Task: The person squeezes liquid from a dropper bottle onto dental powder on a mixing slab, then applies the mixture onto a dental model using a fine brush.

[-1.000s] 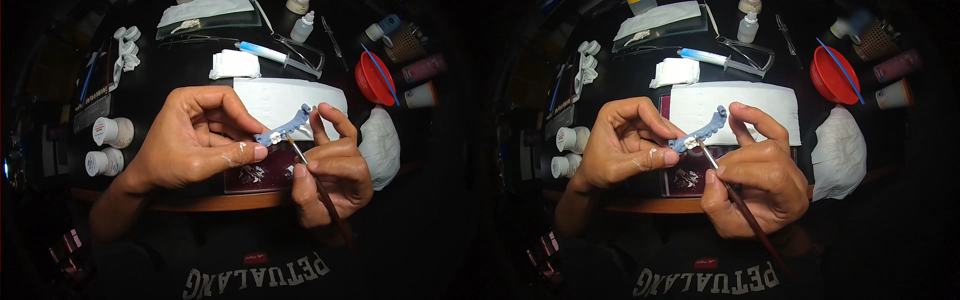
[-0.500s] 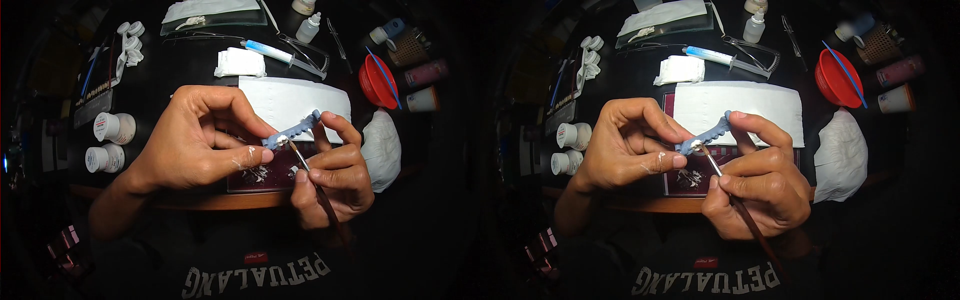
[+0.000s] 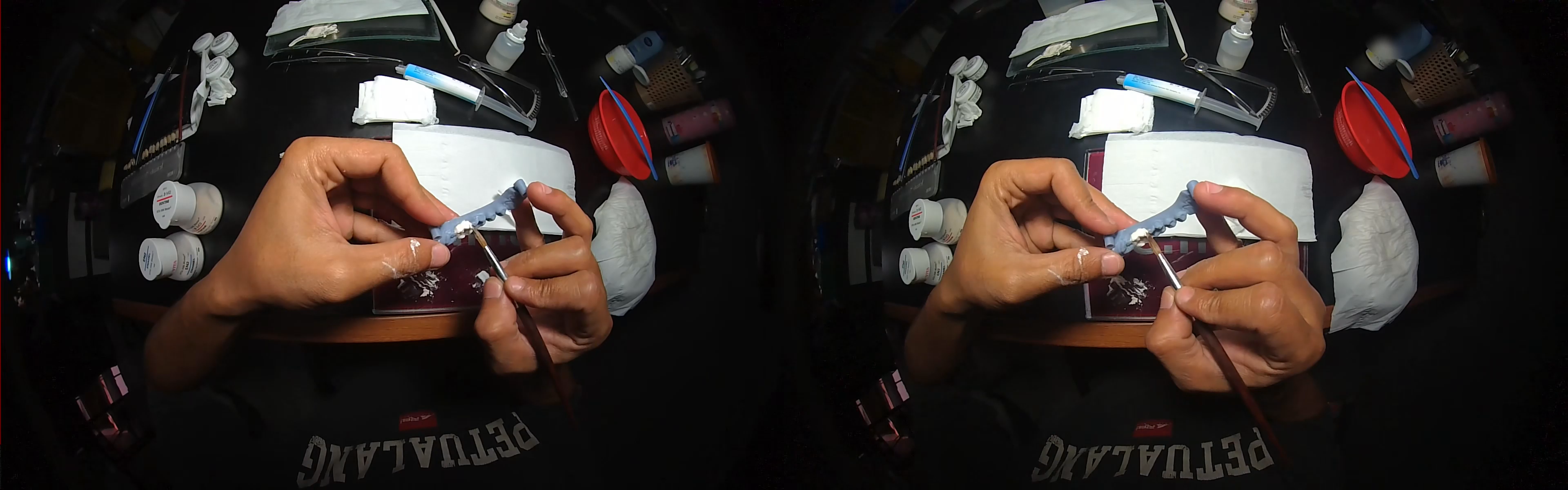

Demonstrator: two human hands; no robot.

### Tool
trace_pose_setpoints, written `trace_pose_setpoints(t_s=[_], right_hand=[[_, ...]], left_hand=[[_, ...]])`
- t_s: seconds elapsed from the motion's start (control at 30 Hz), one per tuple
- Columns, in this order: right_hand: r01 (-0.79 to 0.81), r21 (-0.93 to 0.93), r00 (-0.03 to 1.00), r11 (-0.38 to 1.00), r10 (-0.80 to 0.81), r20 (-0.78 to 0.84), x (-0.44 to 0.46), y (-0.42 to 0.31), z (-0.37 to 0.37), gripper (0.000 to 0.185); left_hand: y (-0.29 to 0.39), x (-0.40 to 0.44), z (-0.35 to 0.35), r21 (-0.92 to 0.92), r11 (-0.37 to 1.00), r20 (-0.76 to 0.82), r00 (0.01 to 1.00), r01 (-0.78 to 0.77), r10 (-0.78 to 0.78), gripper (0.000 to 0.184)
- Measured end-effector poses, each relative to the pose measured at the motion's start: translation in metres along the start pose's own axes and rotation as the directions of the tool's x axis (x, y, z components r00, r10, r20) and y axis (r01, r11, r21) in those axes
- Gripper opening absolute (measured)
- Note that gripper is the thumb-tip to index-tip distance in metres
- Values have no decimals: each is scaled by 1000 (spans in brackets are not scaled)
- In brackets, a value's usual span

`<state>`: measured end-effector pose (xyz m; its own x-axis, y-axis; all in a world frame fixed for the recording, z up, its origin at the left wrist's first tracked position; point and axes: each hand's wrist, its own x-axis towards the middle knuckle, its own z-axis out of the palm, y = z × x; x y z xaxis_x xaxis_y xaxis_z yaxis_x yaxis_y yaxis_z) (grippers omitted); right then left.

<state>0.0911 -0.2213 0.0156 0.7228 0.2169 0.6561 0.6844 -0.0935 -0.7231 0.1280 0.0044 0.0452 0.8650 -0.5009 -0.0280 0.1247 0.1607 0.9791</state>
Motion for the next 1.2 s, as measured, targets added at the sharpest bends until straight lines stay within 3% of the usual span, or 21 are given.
trace_pose_setpoints(t_s=[0.83,1.0,1.2], right_hand=[[49,-102,997,994,-56,-61,-2,2,5,27],[0,-74,1000,997,2,30,-2,-4,1,32],[63,-116,998,991,-66,-24,-2,1,2,27]], left_hand=[[-1,-1,-1,19,1000,0,1000,-16,16,18],[0,-1,-1,29,999,1,1000,-21,21,18],[0,-1,-1,23,1000,2,1000,-17,17,18]])
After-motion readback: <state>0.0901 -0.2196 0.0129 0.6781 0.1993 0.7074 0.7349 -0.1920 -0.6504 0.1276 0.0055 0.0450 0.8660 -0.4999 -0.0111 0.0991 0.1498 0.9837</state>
